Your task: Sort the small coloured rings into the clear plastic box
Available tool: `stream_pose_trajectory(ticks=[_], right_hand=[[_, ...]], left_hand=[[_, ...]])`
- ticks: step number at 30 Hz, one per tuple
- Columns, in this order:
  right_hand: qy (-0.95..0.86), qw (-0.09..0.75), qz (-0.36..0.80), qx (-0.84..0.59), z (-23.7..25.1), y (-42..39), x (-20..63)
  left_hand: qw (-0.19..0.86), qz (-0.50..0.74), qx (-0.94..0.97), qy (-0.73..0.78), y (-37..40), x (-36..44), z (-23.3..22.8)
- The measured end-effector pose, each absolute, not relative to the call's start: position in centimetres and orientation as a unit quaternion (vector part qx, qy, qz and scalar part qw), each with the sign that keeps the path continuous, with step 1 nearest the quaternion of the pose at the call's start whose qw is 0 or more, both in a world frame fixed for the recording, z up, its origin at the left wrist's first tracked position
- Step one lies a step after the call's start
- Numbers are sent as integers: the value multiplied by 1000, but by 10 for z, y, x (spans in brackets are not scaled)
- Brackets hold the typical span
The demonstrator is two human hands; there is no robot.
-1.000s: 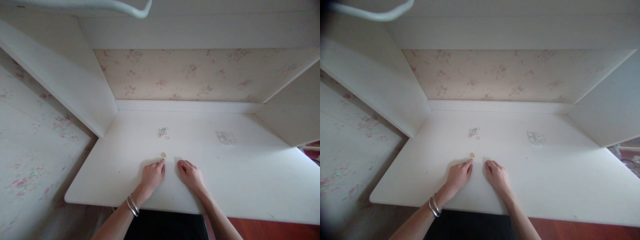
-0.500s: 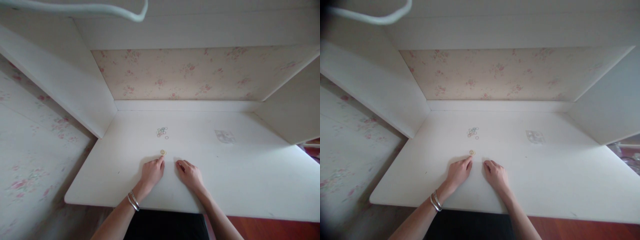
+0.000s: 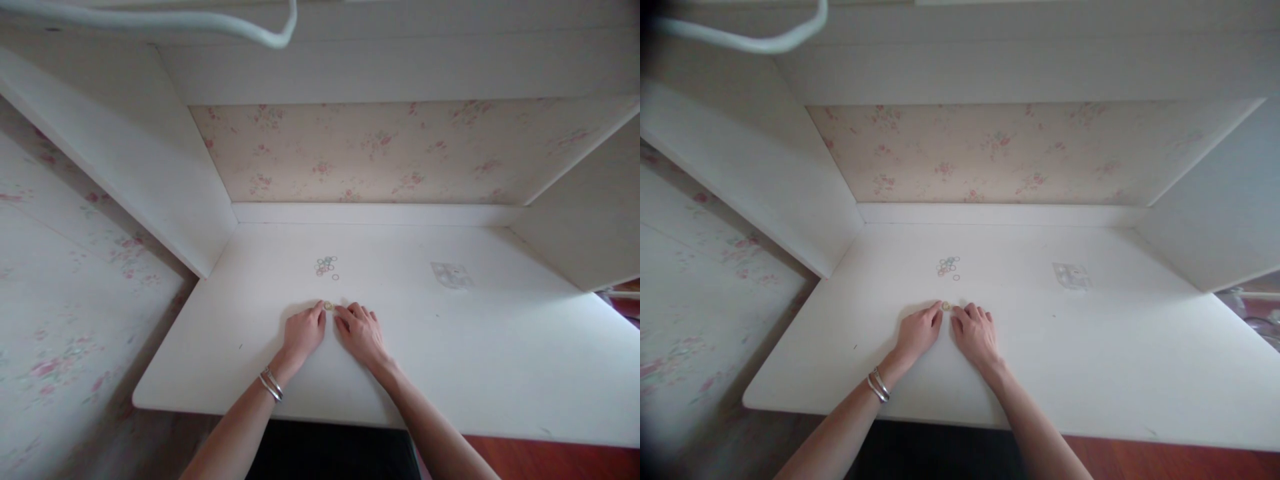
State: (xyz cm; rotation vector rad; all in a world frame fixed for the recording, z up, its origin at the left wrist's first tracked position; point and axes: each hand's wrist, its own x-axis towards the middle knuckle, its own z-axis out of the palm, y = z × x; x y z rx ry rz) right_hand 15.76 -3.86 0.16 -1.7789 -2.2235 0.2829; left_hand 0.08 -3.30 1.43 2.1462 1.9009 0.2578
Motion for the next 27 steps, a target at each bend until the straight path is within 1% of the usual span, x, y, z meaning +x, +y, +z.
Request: stream_pose_trajectory(ticks=[4,9,18,27], right_hand=[[-745,157,112,-639,-2,-24,149],[-757,177,131,-615,-8,-16,150],[-749,232,121,-609,-19,-16,152],[-784,182,98,-585,-11,-12,143]], left_hand=[[133,91,738,655,-32,2,13],[125,107,743,649,-33,1,11],[143,110,737,651,-34,1,13],[155,139,719,663,-34,-6,8]])
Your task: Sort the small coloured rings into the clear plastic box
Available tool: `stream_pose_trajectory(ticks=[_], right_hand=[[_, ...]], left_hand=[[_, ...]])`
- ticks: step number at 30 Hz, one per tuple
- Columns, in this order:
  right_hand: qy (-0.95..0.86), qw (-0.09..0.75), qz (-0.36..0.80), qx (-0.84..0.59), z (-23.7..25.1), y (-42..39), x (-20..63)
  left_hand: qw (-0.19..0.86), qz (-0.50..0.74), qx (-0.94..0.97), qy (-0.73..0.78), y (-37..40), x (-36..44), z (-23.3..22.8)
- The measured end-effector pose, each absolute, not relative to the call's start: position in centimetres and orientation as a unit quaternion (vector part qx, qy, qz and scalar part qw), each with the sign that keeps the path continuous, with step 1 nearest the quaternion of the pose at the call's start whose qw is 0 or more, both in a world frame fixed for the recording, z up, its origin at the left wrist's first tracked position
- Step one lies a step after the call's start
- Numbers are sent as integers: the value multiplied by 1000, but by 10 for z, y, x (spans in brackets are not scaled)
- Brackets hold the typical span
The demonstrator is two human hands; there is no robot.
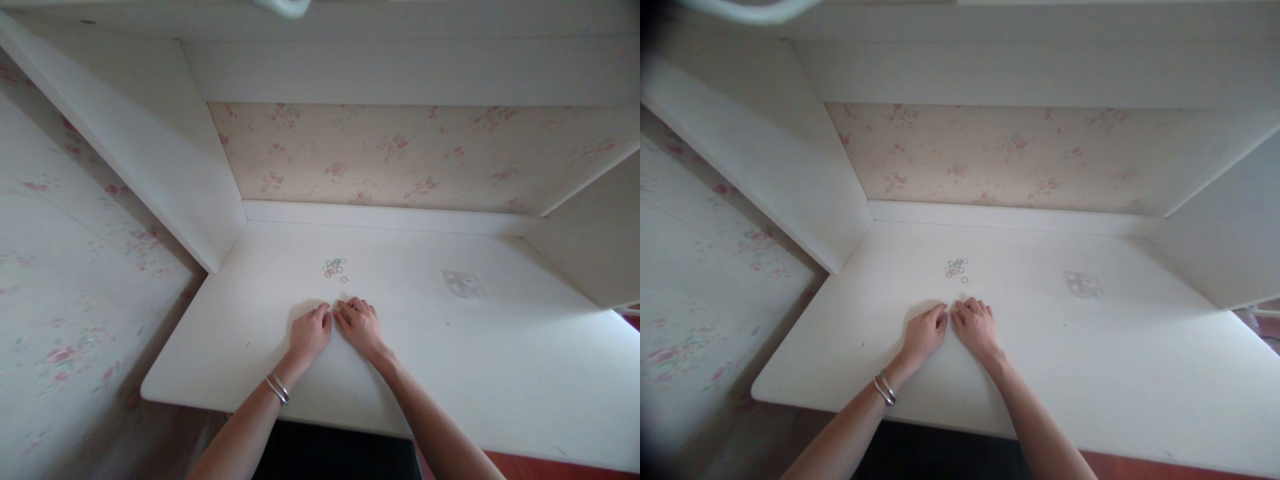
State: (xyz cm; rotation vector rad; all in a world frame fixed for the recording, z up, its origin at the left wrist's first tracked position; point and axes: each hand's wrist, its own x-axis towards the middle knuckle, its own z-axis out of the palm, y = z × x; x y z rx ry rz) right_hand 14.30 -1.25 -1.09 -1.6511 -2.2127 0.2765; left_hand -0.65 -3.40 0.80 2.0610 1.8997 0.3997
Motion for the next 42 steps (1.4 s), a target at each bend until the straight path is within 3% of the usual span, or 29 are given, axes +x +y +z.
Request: stream_pose_trajectory(ticks=[9,16,25,36,42], right_hand=[[-717,329,180,-587,-23,-16,154],[-673,389,227,-586,-24,-17,158],[-663,385,232,-599,-30,-10,156],[-657,395,227,-601,-24,-4,157],[-655,384,226,-610,-26,-3,158]], left_hand=[[156,164,724,652,-34,-10,2],[163,167,722,651,-36,-10,-1],[217,277,686,636,2,-18,-4],[148,166,726,650,71,-8,2],[145,185,735,636,82,-9,-6]])
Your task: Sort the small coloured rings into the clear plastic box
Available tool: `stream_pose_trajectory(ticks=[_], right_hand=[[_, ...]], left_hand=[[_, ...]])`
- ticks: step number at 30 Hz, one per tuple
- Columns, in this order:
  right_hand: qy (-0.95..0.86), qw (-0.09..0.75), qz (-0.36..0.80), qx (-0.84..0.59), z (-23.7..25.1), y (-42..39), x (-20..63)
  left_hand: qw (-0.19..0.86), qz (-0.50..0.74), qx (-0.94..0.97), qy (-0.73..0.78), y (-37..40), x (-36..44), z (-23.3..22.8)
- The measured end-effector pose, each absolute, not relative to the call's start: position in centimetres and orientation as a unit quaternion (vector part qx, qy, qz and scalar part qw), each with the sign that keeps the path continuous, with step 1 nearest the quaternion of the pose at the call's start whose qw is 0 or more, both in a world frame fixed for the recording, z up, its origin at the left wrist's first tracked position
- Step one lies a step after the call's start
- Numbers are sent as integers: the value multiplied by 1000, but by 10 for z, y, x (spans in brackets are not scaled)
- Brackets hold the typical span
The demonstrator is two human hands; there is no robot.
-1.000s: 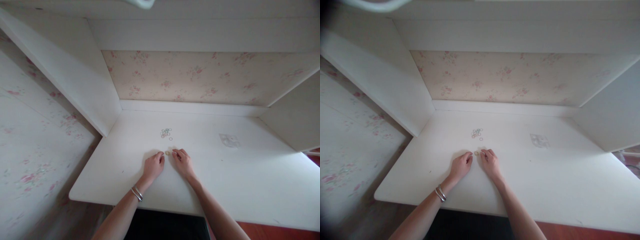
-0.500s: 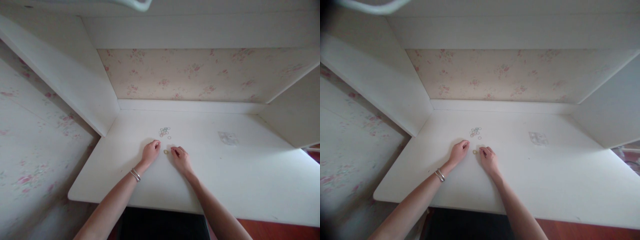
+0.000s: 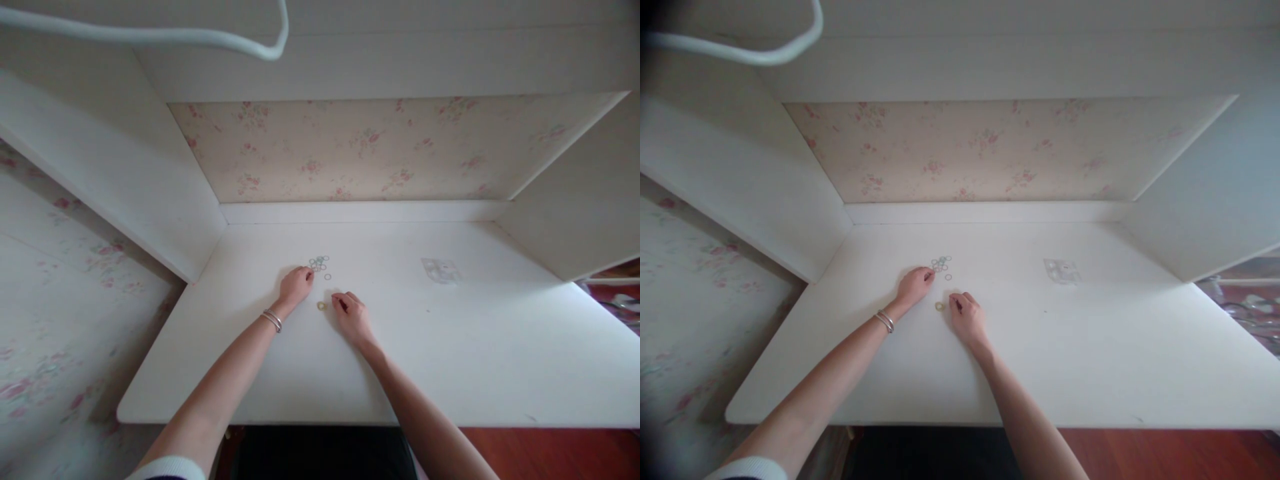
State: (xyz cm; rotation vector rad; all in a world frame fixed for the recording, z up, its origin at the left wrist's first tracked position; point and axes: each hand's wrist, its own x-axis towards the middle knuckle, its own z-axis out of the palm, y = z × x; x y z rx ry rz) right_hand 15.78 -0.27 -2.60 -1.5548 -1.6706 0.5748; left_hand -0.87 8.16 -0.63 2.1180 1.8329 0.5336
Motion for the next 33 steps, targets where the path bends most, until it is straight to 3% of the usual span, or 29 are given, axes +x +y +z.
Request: stream_pose_trajectory(ticks=[15,23,33], right_hand=[[-656,372,239,-612,-20,-6,159],[-662,364,236,-611,-21,-11,157],[-659,316,256,-633,-15,16,155]], left_hand=[[148,295,765,553,38,-29,2],[152,208,773,580,-23,-33,-2],[144,159,775,595,-25,-27,-2]])
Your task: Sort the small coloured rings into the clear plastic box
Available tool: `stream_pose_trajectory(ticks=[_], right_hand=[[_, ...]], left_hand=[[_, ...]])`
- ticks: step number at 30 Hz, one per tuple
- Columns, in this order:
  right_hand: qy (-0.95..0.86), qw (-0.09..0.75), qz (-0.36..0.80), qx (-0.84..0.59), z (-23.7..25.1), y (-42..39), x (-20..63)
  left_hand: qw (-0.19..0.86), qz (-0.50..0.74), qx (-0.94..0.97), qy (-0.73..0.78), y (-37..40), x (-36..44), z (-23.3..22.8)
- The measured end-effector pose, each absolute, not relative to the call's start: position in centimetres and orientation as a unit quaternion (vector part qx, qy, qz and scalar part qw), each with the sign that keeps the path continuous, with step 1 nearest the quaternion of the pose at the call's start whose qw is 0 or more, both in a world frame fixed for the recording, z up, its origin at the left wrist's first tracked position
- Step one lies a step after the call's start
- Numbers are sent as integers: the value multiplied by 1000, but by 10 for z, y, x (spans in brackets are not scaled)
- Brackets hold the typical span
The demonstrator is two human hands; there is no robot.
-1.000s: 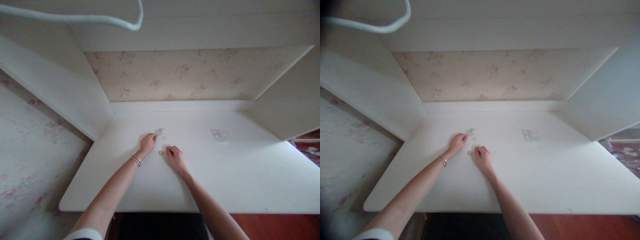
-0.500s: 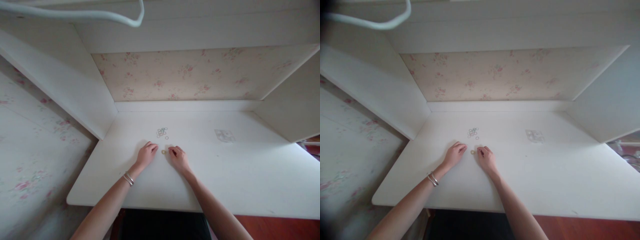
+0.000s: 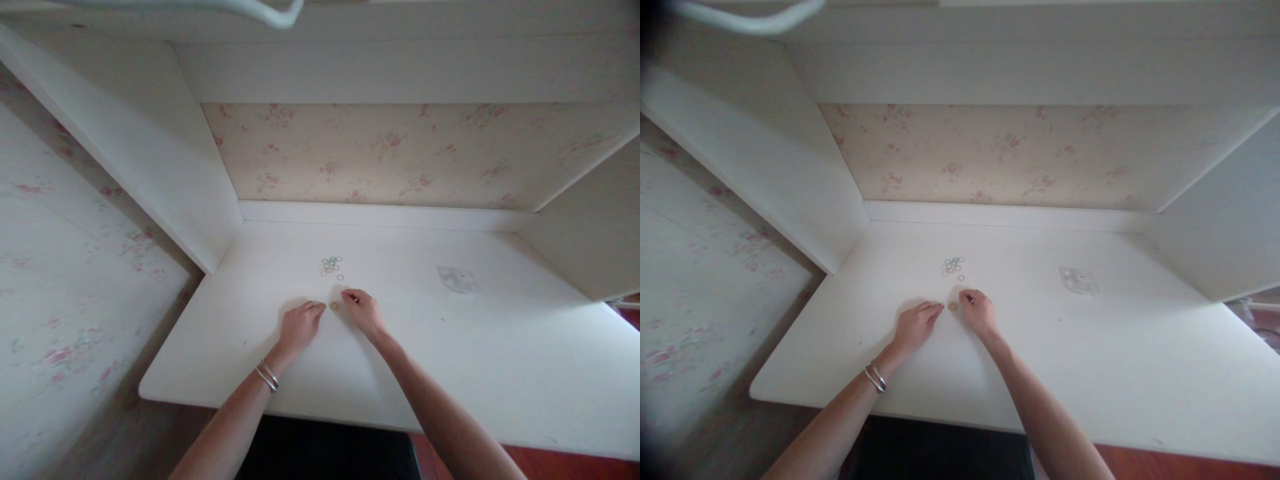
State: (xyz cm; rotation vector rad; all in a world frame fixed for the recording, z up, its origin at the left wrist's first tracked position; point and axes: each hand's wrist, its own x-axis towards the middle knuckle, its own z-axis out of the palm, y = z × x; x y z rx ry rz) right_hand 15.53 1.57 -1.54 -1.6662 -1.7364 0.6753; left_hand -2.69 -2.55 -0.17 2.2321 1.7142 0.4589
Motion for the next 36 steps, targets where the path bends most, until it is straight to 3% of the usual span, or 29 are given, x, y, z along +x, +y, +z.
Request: stream_pose_trajectory(ticks=[7,14,29,36], right_hand=[[-741,167,154,-632,10,76,144],[-784,88,115,-604,7,91,132],[-835,10,44,-548,5,83,131],[-851,28,34,-523,22,56,131]], left_hand=[[190,274,730,597,-22,-35,-4],[221,330,686,610,-15,-39,-8],[270,362,655,606,-12,-46,-11],[294,371,628,617,-12,-48,-10]])
